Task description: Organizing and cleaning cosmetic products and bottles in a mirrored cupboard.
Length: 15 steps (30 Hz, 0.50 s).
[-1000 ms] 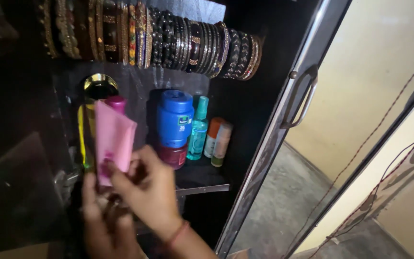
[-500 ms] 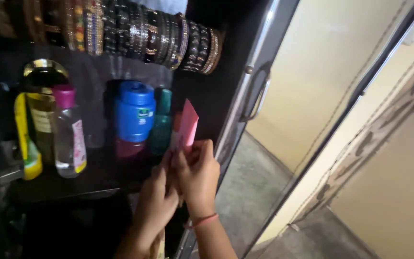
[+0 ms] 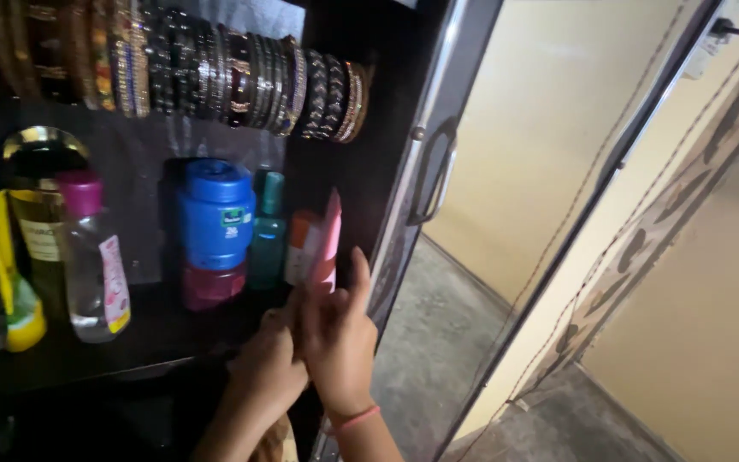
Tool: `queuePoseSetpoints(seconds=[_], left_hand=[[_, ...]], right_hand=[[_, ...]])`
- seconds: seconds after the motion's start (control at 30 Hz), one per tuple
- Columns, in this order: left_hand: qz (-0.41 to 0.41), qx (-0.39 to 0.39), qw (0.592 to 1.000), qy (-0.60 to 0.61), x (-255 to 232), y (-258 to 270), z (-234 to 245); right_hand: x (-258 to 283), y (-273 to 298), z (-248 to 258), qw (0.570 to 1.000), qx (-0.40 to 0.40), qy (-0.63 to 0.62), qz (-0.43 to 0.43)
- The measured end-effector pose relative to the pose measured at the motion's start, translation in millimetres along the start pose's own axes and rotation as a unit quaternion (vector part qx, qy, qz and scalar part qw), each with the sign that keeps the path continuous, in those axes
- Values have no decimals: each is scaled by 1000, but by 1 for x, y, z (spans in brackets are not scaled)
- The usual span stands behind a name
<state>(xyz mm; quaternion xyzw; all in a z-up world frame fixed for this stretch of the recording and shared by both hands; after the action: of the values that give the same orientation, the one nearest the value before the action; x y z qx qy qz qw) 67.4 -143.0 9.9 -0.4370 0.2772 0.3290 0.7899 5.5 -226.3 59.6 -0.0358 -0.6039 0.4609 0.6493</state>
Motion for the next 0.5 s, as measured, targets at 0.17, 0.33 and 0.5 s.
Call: queuePoseSetpoints(seconds=[0.17, 0.33, 0.5], left_hand=[[-44, -112, 988, 101, 10, 27, 22], [-105, -276, 948, 122, 12, 52, 89], [-40, -404, 898, 168, 9, 64, 130]], right_hand=[[19, 19, -5, 994, 38, -102, 27], [60, 32, -40, 975, 137, -154, 87], [93, 37, -95, 937, 246, -232, 82]])
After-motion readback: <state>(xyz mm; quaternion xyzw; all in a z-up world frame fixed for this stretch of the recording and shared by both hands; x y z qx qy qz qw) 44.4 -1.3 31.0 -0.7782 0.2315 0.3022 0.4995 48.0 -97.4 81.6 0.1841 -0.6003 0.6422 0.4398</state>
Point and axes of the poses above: each hand's wrist, its own y-axis away from the middle knuckle, its own z-axis out of the back of the hand, x = y × z, the point moved 3 cm from there along -y, towards the middle knuckle, and after that the axes turned 6 degrees about -z, right-handed, at the moved point
